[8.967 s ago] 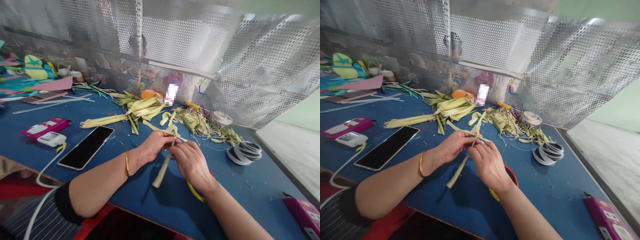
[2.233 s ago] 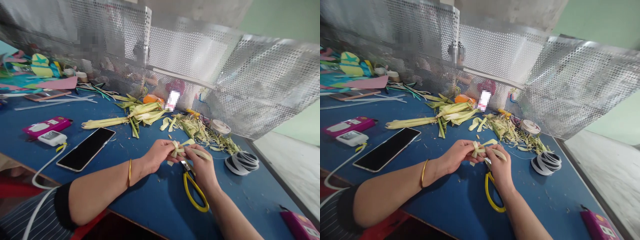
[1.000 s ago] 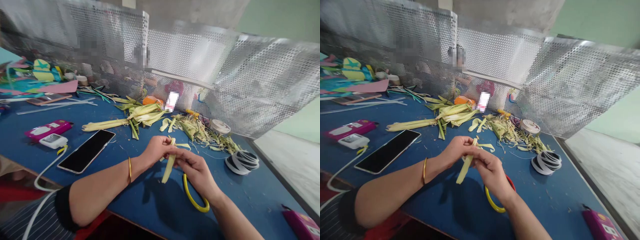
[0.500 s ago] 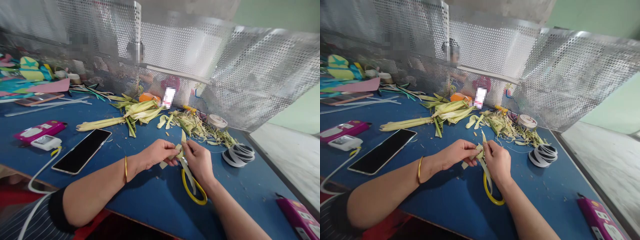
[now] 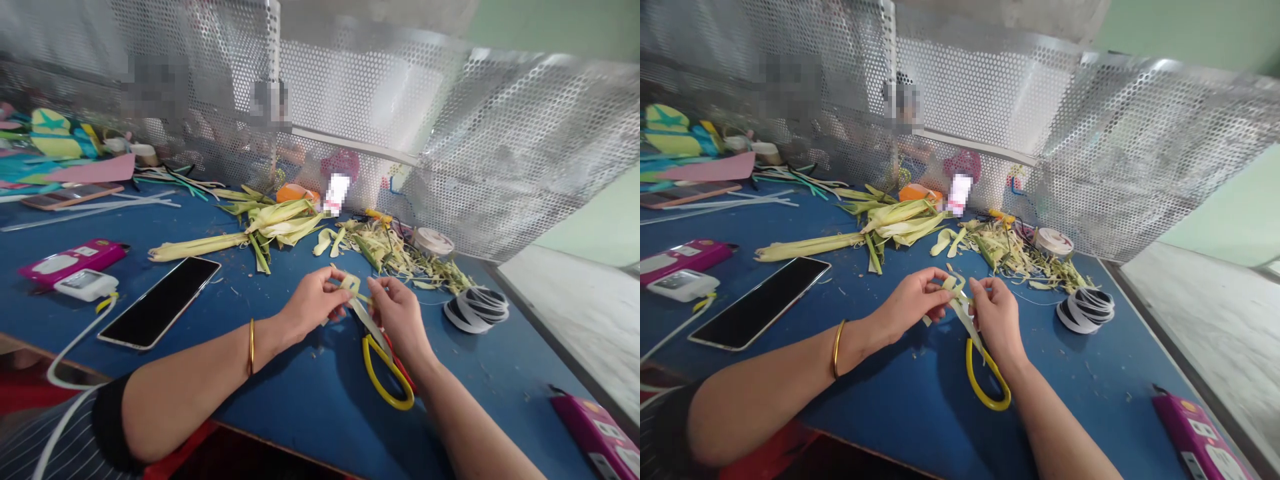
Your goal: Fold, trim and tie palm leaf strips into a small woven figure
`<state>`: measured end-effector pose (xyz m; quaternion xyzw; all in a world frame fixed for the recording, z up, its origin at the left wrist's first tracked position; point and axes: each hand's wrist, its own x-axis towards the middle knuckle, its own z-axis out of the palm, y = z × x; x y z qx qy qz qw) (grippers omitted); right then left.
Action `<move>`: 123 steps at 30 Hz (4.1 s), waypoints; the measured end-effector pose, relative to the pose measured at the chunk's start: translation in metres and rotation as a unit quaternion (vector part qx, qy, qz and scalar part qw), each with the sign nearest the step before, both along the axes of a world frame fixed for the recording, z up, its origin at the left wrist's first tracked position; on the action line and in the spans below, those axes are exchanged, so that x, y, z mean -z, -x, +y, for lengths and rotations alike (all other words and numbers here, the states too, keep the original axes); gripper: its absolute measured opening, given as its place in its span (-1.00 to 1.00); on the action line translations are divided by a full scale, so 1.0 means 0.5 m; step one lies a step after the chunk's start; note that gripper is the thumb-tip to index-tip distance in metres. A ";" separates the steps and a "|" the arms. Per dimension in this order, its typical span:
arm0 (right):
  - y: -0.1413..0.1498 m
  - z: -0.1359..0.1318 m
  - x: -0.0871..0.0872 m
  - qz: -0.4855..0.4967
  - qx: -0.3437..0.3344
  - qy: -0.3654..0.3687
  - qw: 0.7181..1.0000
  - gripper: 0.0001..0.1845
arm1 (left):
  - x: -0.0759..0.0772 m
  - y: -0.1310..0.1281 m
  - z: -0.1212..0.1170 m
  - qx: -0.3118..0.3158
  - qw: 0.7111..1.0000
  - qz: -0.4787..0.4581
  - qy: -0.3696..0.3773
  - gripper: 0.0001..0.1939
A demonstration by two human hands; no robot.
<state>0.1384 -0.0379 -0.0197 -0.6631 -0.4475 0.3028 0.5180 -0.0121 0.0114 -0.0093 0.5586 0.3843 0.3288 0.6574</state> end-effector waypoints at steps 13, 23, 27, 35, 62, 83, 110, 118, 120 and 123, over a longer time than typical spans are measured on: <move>-0.013 -0.016 -0.044 0.149 -0.172 -0.067 0.971 -0.76 | -0.008 0.010 0.017 -0.046 0.999 0.018 0.019 -0.79; -0.003 -0.010 -0.034 0.111 -0.078 -0.182 0.974 -0.77 | -0.013 0.011 0.016 0.004 1.000 0.014 -0.004 -0.75; -0.002 -0.010 -0.037 0.010 -0.079 -0.088 0.993 -0.57 | -0.009 0.011 0.017 0.009 1.000 0.022 -0.004 -0.77; -0.003 -0.011 -0.016 -0.168 -0.058 0.000 0.984 -0.62 | -0.009 0.009 0.010 0.019 0.999 0.031 0.018 -0.78; 0.007 -0.013 -0.002 -0.252 -0.050 -0.053 0.965 -0.68 | 0.001 0.003 -0.001 0.030 0.999 0.021 0.028 -0.79; 0.013 -0.022 -0.018 -0.283 -0.035 -0.067 0.956 -0.80 | -0.004 0.005 0.000 0.023 0.997 0.020 0.065 -0.89; 0.019 -0.011 0.001 0.002 -0.063 -0.044 0.997 -0.73 | 0.008 0.004 0.001 0.057 0.997 0.024 0.039 -0.83; 0.001 -0.017 -0.033 -0.128 -0.124 -0.073 0.981 -0.82 | 0.000 0.005 0.005 0.014 0.999 0.013 0.043 -0.92; 0.001 -0.016 -0.028 -0.135 -0.098 -0.068 0.984 -0.86 | 0.003 0.004 0.003 0.015 0.999 0.029 0.036 -0.92; 0.004 -0.015 -0.020 -0.147 -0.063 -0.064 0.985 -0.91 | 0.009 0.001 -0.001 0.036 0.997 0.060 0.019 -0.93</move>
